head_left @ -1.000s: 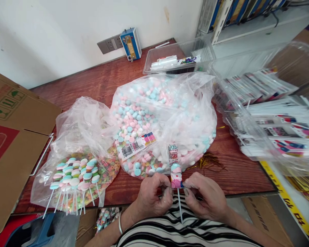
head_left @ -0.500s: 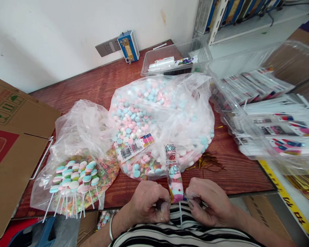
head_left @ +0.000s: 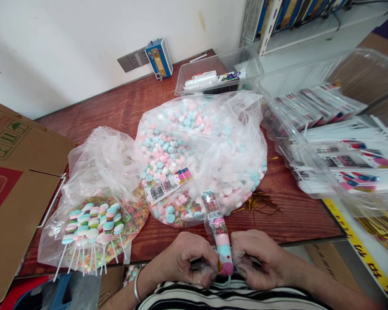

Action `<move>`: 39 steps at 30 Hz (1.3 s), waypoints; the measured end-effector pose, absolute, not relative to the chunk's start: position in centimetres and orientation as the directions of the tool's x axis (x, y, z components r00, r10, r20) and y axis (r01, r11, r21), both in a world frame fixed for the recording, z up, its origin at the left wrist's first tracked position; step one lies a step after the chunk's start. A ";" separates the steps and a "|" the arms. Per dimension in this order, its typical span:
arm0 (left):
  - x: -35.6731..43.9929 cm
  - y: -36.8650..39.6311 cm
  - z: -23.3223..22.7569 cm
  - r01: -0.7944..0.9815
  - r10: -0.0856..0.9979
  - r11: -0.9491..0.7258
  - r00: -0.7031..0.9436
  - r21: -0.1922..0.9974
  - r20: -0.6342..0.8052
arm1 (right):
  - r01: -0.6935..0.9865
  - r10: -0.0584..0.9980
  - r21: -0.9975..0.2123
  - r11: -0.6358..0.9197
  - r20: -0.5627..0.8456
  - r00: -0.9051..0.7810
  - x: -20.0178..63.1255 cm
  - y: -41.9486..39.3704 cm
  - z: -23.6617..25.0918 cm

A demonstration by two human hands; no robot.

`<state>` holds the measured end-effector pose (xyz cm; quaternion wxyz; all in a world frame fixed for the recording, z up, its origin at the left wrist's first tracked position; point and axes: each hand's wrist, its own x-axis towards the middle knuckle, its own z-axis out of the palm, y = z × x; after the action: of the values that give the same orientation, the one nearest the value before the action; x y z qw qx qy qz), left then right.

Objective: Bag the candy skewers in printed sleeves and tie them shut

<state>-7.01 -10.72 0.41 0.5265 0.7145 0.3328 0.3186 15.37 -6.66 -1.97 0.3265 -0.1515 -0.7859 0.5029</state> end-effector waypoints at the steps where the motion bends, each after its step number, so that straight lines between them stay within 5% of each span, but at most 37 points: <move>1: -7.1 -10.7 0.5 0.110 0.808 -0.135 0.588 0.985 0.045 | -0.100 0.564 -0.897 0.430 0.353 -0.747 15.3 -6.6 -2.0; 6: -7.1 -10.8 0.6 -0.167 0.798 0.467 0.502 0.869 -0.333 | -0.075 0.625 -0.879 0.470 0.392 -0.675 15.1 -6.3 -1.3; 9: -6.3 -10.7 0.6 -0.317 0.784 0.568 0.488 0.759 -0.383 | 0.000 0.626 -0.828 0.561 0.423 -0.655 14.9 -5.9 -0.7; 15: -4.2 -8.9 0.1 -0.434 0.889 0.458 0.231 0.776 -0.396 | 0.109 0.706 -0.842 0.528 0.364 -0.608 14.2 -5.0 -0.3; 18: -3.8 -7.4 -0.2 -0.459 0.932 0.341 0.052 0.820 -0.359 | 0.164 0.863 -0.950 0.266 0.158 -0.480 13.5 -5.1 -0.7; 21: -3.5 -6.3 -0.6 -0.428 0.939 0.269 -0.081 0.863 -0.333 | 0.092 0.869 -0.995 -0.039 -0.079 -0.488 12.7 -5.5 -1.4; 26: -2.9 -5.7 -1.5 -0.499 0.944 0.260 -0.049 0.827 -0.326 | -0.115 0.863 -0.951 -0.288 -0.206 -0.461 11.3 -5.6 -2.8; 30: -2.6 -4.8 -1.4 -0.685 0.935 0.282 0.040 0.672 -0.352 | -0.350 0.793 -0.773 -0.529 -0.304 -0.527 11.0 -5.4 -3.5; 39: -2.5 -1.3 1.1 -0.800 0.964 0.088 -0.082 0.594 -0.253 | -0.156 0.764 -0.857 -0.491 -0.338 -0.549 10.7 -6.4 -5.1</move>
<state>-2.49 -1.26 1.10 0.6650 0.1288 0.3187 0.6630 10.72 -6.38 -5.12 0.2951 -0.3719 -0.4091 0.7793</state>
